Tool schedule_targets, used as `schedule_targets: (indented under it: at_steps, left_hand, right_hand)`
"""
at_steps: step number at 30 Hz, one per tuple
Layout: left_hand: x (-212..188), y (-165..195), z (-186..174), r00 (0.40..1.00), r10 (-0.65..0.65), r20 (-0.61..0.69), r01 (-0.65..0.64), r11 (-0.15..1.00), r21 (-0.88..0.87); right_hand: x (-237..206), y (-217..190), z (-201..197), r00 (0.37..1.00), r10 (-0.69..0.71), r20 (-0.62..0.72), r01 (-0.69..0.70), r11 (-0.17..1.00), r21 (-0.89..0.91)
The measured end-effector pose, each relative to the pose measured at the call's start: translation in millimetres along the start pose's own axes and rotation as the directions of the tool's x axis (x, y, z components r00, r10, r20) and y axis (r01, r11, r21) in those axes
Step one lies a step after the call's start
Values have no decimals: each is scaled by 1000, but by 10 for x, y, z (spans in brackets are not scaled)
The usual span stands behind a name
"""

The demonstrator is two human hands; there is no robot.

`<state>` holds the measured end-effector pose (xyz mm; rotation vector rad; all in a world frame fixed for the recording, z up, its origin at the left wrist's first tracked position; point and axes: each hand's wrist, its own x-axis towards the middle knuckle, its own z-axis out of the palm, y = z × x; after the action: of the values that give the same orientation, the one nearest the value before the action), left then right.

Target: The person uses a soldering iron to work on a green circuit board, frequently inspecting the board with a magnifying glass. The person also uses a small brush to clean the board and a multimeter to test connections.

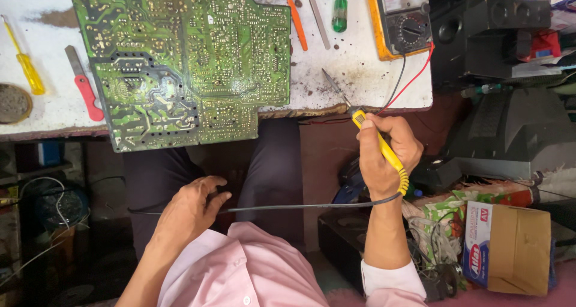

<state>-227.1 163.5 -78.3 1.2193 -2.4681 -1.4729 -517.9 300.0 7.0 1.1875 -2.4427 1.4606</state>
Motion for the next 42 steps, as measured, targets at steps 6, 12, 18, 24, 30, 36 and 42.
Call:
schedule_targets:
  at_steps: [6,12,18,24,30,36,42]
  left_hand:
    - [-2,-6,-28,1000,12,5,-12,1000,12]
    - [-19,-7,-37,1000,-5,16,5,1000,14]
    - [-31,11,-46,1000,1,3,-1,1000,16]
    - [-19,32,-26,999,-27,24,28,1000,-14]
    - [17,49,42,1000,27,10,-27,1000,-6]
    - [11,83,20,1000,14,21,-14,1000,6]
    - [-8,88,49,1000,-15,17,15,1000,10]
  right_hand:
    - [-7,-24,32,1000,-14,26,14,1000,12]
    - [7,-34,49,999,-16,34,16,1000,-10]
    - [-10,-22,21,999,-28,18,28,999,15]
    - [-54,56,-61,996,31,-80,-27,999,46]
    - [-83,150,-45,998,44,-46,-40,996,85]
    - [-52,156,-61,998,52,-29,-51,997,57]
    - [-52,143,-53,999,41,-30,-39,998,55]
